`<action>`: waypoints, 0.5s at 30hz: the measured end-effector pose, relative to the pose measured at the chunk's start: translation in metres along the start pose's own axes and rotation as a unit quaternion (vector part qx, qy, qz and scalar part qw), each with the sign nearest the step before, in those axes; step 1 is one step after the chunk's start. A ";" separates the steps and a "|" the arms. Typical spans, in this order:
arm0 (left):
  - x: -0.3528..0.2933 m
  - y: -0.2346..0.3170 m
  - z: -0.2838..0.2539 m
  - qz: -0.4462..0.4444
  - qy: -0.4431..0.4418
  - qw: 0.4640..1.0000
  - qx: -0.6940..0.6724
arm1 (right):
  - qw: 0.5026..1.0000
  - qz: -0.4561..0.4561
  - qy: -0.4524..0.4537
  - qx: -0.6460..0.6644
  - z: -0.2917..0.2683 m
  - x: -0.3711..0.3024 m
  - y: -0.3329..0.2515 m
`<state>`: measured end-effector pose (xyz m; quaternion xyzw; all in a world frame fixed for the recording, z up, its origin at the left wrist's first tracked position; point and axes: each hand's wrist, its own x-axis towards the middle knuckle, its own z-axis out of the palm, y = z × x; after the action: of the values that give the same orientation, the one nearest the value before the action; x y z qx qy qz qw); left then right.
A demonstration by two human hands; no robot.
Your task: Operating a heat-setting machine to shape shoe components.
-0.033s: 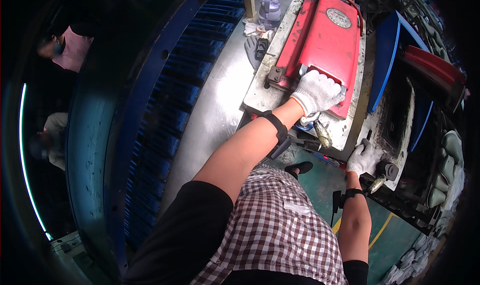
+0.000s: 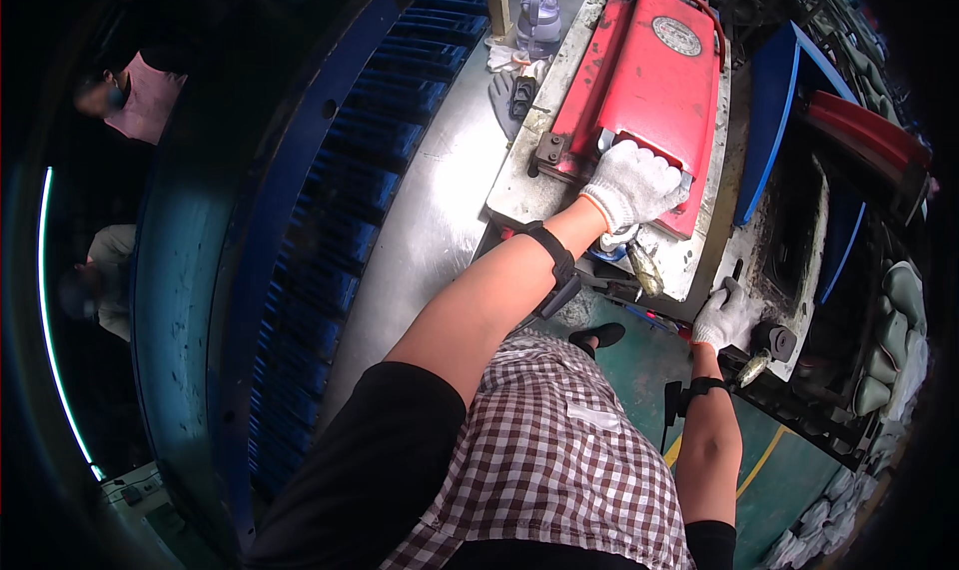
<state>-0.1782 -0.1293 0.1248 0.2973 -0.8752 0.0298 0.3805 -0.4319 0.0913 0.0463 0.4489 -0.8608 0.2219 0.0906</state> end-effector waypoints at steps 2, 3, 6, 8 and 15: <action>0.001 0.000 0.000 0.003 0.005 1.000 0.001 | 1.000 0.008 -0.006 0.007 0.001 0.000 0.002; 0.000 0.000 0.000 0.005 0.010 1.000 0.003 | 1.000 0.008 -0.006 0.006 0.000 0.000 0.001; 0.001 -0.002 0.000 0.007 0.001 1.000 0.010 | 1.000 -0.001 -0.011 -0.002 0.000 0.002 -0.002; 0.003 -0.005 0.001 0.011 0.012 1.000 0.012 | 1.000 -0.010 0.002 -0.009 0.004 0.005 -0.003; 0.004 -0.004 0.001 0.006 0.017 1.000 0.004 | 1.000 0.017 -0.014 0.005 0.008 0.005 0.002</action>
<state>-0.1790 -0.1352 0.1259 0.2929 -0.8702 0.0404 0.3941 -0.4364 0.0848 0.0402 0.4381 -0.8681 0.2216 0.0725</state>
